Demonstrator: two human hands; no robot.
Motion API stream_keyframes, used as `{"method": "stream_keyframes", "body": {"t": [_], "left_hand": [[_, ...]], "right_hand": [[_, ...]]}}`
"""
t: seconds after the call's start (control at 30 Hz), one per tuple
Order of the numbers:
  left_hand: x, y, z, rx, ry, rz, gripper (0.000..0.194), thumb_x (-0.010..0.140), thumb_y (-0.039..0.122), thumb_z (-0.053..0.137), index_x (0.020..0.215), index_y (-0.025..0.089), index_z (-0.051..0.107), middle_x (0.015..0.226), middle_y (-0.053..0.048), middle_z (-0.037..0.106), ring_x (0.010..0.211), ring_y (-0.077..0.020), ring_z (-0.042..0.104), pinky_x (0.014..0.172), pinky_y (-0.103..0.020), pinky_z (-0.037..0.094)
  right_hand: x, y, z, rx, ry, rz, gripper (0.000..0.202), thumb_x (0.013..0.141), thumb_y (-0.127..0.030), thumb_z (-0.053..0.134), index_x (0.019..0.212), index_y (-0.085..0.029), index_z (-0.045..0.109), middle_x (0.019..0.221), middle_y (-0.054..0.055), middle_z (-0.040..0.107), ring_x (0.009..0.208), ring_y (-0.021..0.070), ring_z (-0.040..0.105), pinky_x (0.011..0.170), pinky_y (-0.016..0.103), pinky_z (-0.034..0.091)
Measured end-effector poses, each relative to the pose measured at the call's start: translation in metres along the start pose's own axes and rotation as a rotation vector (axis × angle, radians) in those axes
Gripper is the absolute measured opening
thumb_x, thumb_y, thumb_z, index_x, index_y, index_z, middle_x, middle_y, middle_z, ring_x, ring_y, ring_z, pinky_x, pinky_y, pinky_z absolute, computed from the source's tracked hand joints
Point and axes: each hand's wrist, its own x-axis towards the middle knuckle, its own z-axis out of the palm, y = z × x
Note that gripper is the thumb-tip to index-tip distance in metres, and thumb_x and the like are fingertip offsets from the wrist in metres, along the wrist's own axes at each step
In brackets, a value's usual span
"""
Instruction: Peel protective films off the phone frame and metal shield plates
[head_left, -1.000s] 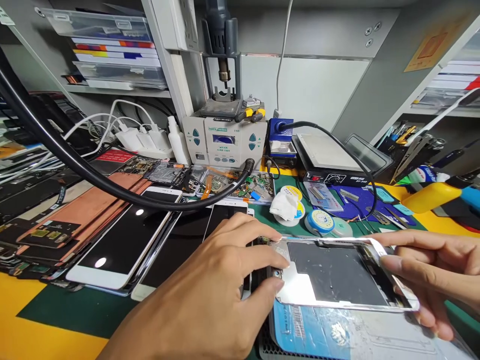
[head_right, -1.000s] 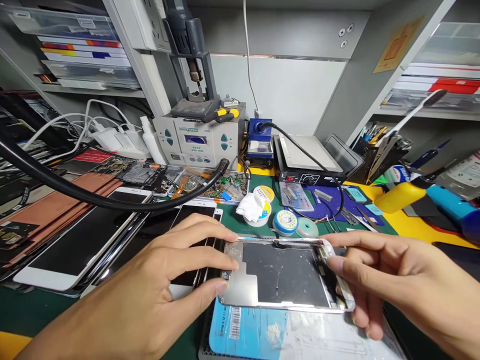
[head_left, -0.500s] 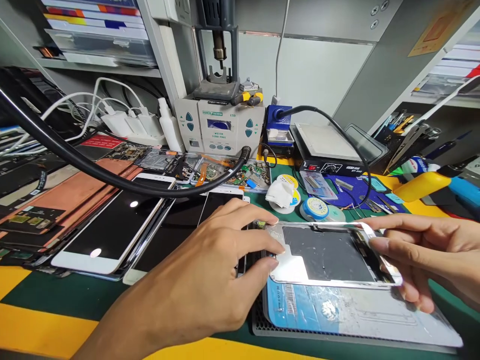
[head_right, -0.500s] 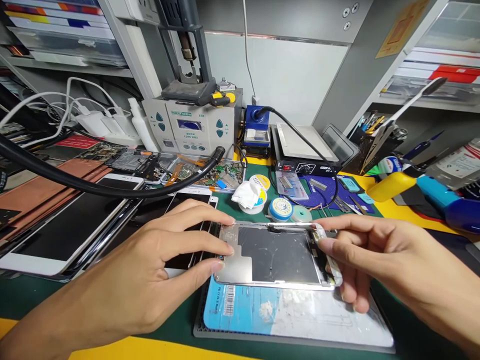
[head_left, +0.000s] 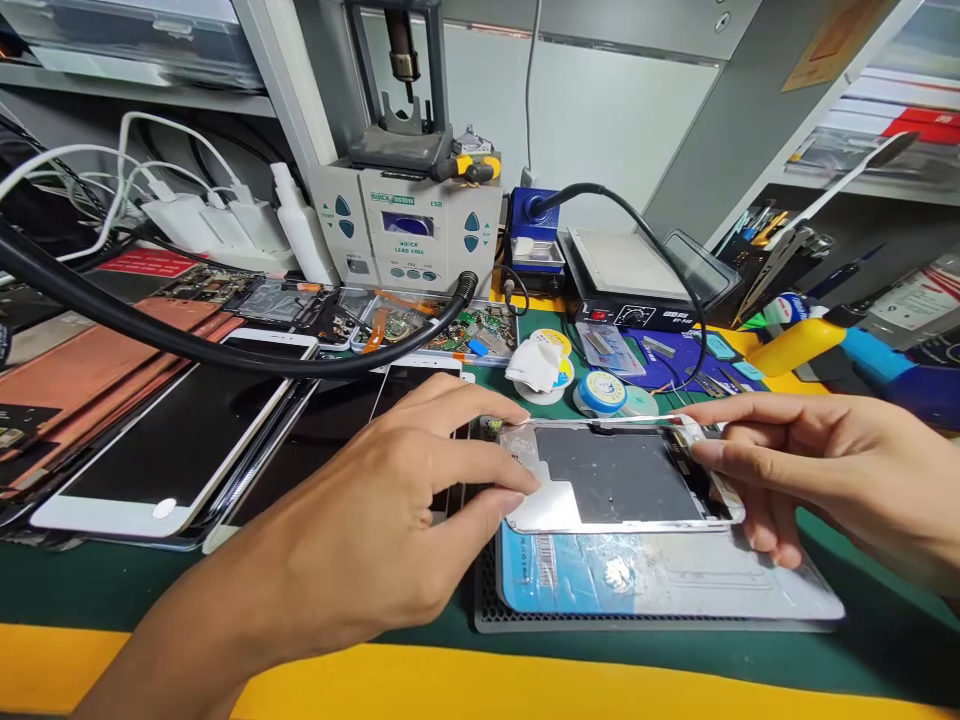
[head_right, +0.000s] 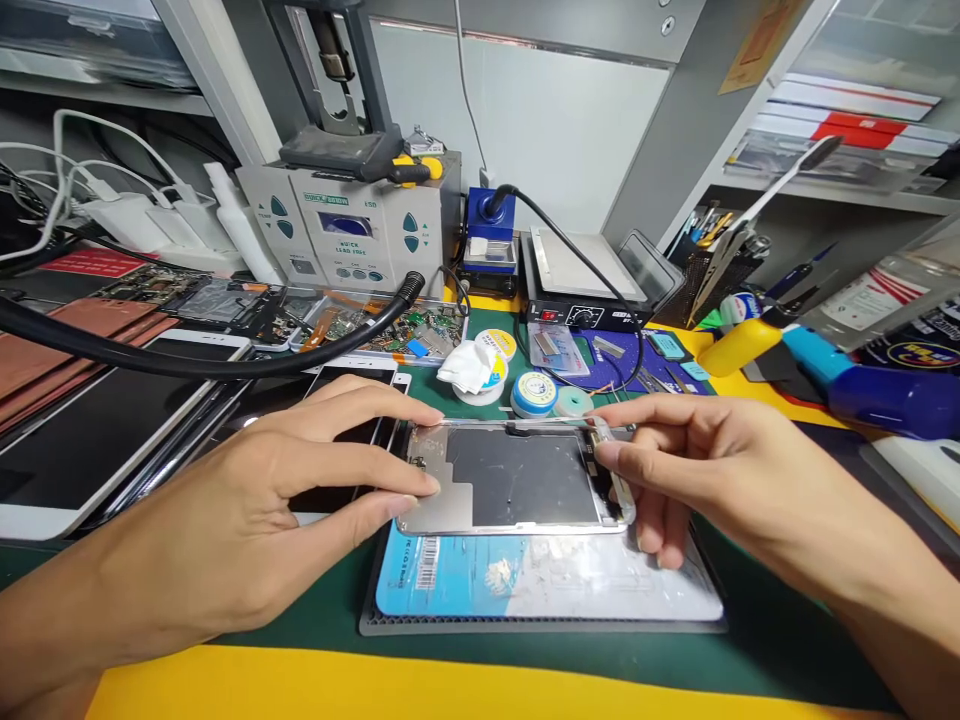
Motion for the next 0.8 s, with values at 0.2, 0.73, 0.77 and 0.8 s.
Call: {"method": "stream_keyframes", "body": {"t": [0.2,0.73,0.77,0.8], "left_hand": [[-0.003,-0.003,0.006,0.022,0.056,0.044,0.013,0.089,0.035,0.069,0.098,0.037,0.077,0.129,0.004,0.065,0.126,-0.0182,0.055,0.103,-0.031,0.048],[-0.010,-0.009,0.010,0.182,0.033,0.057,0.041,0.088,0.038,0.071,0.126,0.044,0.059,0.143,0.010,0.055,0.132,-0.0215,0.051,0.114,-0.034,0.039],[-0.011,-0.010,0.010,0.178,0.026,0.051,0.041,0.088,0.038,0.070,0.126,0.045,0.058,0.144,0.010,0.055,0.132,-0.0215,0.051,0.114,-0.034,0.039],[-0.011,-0.010,0.010,0.174,0.021,0.043,0.041,0.088,0.038,0.070,0.126,0.047,0.058,0.144,0.011,0.054,0.133,-0.0212,0.051,0.114,-0.033,0.039]], "right_hand": [[0.002,-0.003,-0.001,0.031,-0.097,-0.030,0.049,0.063,-0.045,0.094,0.099,-0.019,0.073,0.046,0.004,0.069,0.035,0.0216,0.065,0.032,0.023,0.053],[-0.003,-0.008,0.003,0.019,-0.143,-0.065,0.045,0.077,-0.047,0.086,0.104,-0.016,0.066,0.049,-0.002,0.068,0.041,0.0171,0.066,0.037,0.022,0.057],[-0.003,-0.008,0.003,0.019,-0.146,-0.072,0.046,0.078,-0.047,0.085,0.105,-0.016,0.065,0.048,-0.002,0.068,0.040,0.0171,0.066,0.037,0.023,0.057],[-0.003,-0.008,0.003,0.017,-0.147,-0.081,0.047,0.078,-0.047,0.085,0.107,-0.016,0.064,0.048,-0.002,0.068,0.040,0.0172,0.065,0.037,0.023,0.057]]}}
